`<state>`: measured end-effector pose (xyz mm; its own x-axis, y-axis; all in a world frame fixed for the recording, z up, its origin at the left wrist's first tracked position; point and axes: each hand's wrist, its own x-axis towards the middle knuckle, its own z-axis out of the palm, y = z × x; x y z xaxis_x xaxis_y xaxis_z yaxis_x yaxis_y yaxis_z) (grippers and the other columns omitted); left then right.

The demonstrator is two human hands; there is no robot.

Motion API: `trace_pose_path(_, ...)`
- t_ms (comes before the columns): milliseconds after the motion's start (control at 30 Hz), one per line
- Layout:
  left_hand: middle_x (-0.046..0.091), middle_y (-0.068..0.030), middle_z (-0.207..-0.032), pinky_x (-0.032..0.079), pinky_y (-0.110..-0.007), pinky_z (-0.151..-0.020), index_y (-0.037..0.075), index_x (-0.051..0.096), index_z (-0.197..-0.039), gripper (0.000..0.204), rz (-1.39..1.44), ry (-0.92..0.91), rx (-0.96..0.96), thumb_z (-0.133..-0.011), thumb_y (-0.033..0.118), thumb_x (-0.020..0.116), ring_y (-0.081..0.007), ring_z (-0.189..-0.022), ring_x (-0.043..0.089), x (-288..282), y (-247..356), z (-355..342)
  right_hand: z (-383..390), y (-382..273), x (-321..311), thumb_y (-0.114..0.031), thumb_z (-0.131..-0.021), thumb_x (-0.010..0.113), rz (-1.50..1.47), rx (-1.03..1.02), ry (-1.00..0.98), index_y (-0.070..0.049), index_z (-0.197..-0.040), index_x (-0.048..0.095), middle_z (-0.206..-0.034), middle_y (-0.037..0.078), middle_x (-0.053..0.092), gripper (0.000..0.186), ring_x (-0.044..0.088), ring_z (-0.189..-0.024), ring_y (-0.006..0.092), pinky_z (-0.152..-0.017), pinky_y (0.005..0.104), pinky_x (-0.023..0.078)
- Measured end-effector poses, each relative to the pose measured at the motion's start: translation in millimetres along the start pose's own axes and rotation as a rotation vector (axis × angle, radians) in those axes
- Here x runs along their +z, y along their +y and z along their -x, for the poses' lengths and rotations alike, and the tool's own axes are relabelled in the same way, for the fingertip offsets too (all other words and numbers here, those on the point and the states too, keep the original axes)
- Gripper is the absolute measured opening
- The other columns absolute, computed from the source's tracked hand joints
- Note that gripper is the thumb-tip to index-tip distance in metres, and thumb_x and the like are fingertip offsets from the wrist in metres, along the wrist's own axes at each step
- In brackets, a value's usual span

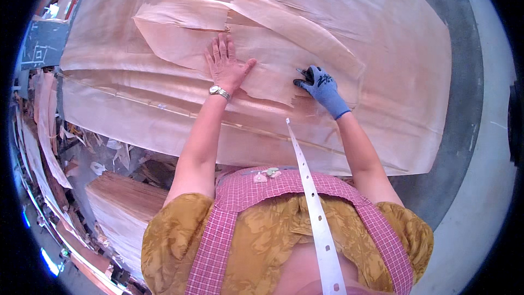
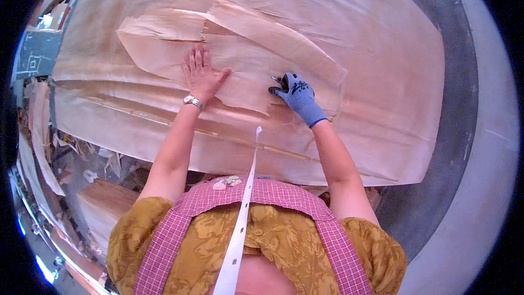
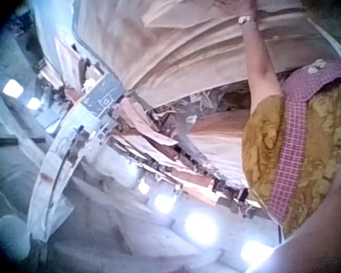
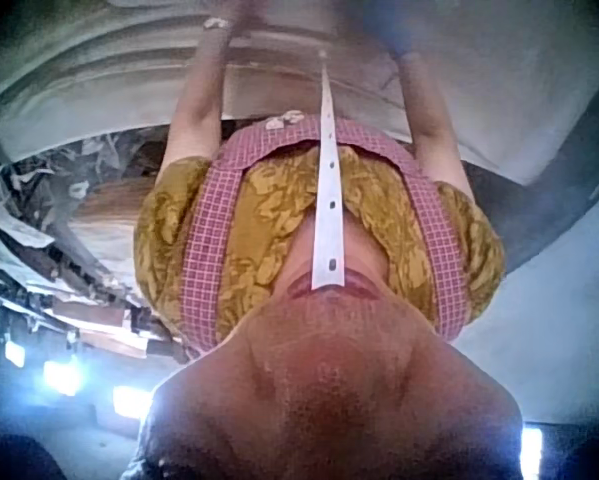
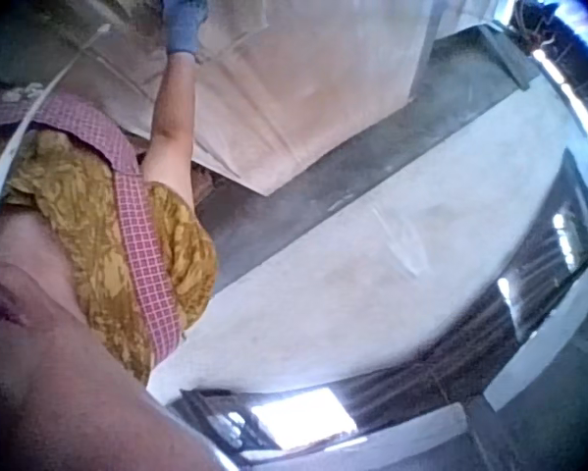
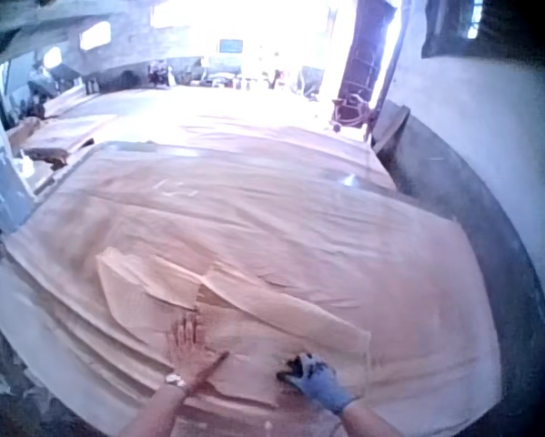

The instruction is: The person prepares veneer sheets by hand and using a utility knife. The person peels back thin layers of wood from a large stack, applies adhesive tape to cracks and edges, and trims excess wood and tape with a utility knife before placing a long thin wooden guide over the sheets.

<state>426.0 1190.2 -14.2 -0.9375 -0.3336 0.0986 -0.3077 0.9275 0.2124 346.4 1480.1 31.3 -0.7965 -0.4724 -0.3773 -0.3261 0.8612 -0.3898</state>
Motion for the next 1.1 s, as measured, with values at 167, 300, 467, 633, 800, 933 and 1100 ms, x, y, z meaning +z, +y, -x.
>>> trace_pose_path(167,0.007,-0.0143,-0.161,0.001,-0.055,-0.117,0.012,0.016,-0.154,0.101,0.020,0.033,0.021,-0.081,0.076,0.046,-0.0331,-0.148,0.006,5.9,-4.1,-0.5,-21.2,-8.7,-12.3,-0.047,-0.082,0.070,-0.028,-0.024,0.188,-0.007,-0.101,0.058,-0.105,0.020,0.060,0.046,0.061,-0.097,0.0392,-0.076,0.0489,0.051)
trace_pose_path(300,0.016,-0.0147,-0.158,0.006,-0.058,-0.116,0.014,0.013,-0.155,0.103,-0.058,-0.014,0.012,-0.080,0.075,0.048,-0.0332,-0.146,0.012,-2.5,1.5,-8.8,-49.5,-4.0,-36.7,-0.037,-0.081,0.073,0.084,-0.117,0.366,-0.008,-0.111,0.058,-0.107,0.020,0.058,0.044,0.061,-0.097,0.0403,-0.079,0.0476,0.051)
trace_pose_path(467,0.037,-0.0128,-0.146,0.024,-0.056,-0.110,0.018,0.025,-0.151,0.086,0.107,-0.093,-0.050,-0.082,0.050,0.065,-0.0338,-0.137,0.032,-29.4,16.0,-52.9,-62.5,25.6,-57.8,-0.032,-0.079,0.075,0.121,-0.096,0.167,-0.013,-0.110,0.061,-0.107,0.016,0.060,0.039,0.061,-0.099,0.0360,-0.082,0.0463,0.051)
trace_pose_path(633,0.047,-0.0069,-0.139,0.024,-0.054,-0.112,0.023,0.044,-0.138,0.056,-0.211,0.239,0.407,-0.086,0.023,0.062,-0.0258,-0.133,0.042,-8.4,7.4,-131.8,-76.9,26.5,-62.7,-0.028,-0.087,0.065,0.224,-0.184,0.225,-0.012,-0.103,0.061,-0.102,0.014,0.063,0.023,0.063,-0.096,0.0349,-0.079,0.0462,0.052)
trace_pose_path(800,0.064,-0.0010,-0.115,0.023,-0.052,-0.114,0.018,0.066,-0.100,0.016,-0.230,0.047,0.576,-0.087,0.012,0.058,-0.0193,-0.120,0.056,-29.7,9.6,-170.0,-77.9,28.8,-73.3,-0.031,-0.091,0.060,0.209,-0.138,0.376,-0.013,-0.103,0.061,-0.102,0.014,0.063,0.022,0.063,-0.096,0.0338,-0.077,0.0469,0.053)
trace_pose_path(933,0.069,0.0016,-0.099,0.026,-0.049,-0.114,0.018,0.068,-0.092,0.008,-0.114,0.183,0.641,-0.085,0.017,0.064,-0.0193,-0.111,0.061,-34.0,4.0,-157.1,-69.0,33.9,-60.0,-0.026,-0.090,0.062,0.205,-0.203,0.640,-0.013,-0.107,0.062,-0.102,0.012,0.062,0.022,0.061,-0.095,0.0341,-0.077,0.0458,0.052)
trace_pose_path(1100,0.070,0.0033,-0.100,0.029,-0.048,-0.112,0.020,0.070,-0.095,0.013,-0.124,0.323,0.625,-0.083,0.018,0.065,-0.0166,-0.105,0.062,-3.8,-8.3,-128.7,-61.2,59.6,-18.6,-0.018,-0.082,0.065,0.399,-0.248,0.576,-0.021,-0.122,0.059,-0.112,0.006,0.060,0.041,0.059,-0.100,0.0275,-0.077,0.0413,0.054)
